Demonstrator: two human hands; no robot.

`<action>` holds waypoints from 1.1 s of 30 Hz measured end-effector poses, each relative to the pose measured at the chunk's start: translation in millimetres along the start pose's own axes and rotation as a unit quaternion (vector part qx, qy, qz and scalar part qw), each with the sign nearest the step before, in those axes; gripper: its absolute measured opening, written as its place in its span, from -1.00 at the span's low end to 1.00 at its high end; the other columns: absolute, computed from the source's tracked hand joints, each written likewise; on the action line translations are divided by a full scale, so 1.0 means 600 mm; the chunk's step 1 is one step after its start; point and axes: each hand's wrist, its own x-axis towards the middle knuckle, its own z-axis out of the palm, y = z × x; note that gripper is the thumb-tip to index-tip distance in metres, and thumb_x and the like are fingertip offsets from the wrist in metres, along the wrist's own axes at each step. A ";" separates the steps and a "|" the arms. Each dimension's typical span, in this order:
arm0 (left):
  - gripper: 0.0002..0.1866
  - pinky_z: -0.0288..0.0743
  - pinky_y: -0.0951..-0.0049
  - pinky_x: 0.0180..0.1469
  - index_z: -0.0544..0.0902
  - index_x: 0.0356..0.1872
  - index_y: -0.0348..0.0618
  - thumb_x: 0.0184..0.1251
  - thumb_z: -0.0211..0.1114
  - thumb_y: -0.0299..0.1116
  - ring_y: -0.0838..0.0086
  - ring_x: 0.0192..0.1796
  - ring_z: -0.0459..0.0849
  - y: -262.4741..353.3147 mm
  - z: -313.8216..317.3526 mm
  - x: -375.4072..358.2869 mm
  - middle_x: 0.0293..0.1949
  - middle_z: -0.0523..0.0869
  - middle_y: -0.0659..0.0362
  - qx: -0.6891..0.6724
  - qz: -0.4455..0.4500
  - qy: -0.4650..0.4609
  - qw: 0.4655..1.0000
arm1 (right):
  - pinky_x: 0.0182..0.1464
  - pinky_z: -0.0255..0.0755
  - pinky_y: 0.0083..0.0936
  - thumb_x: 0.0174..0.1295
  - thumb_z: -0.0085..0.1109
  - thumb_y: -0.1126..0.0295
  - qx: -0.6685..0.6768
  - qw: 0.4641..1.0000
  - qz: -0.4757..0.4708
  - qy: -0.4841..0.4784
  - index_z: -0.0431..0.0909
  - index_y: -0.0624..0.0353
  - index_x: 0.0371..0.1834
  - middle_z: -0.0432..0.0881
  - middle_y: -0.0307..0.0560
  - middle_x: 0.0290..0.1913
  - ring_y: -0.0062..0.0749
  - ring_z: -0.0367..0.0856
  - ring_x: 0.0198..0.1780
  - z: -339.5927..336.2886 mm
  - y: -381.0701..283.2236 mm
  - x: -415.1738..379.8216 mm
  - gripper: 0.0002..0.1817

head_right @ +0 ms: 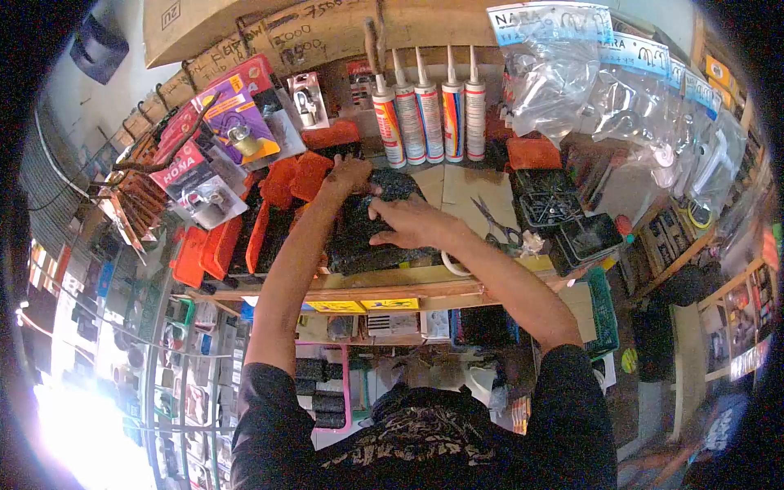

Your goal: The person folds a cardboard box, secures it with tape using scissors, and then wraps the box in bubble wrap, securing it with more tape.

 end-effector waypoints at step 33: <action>-0.54 0.33 0.19 0.41 0.53 0.29 -0.14 0.66 -0.13 -0.09 0.23 0.26 0.58 -0.043 0.053 0.014 0.24 0.64 0.04 -0.378 0.135 -0.258 0.879 | 0.31 0.25 0.01 0.45 0.06 -0.09 -0.115 0.983 -0.040 0.140 0.64 0.07 0.13 0.49 0.08 0.21 0.01 0.45 0.26 0.026 0.040 0.030 -0.51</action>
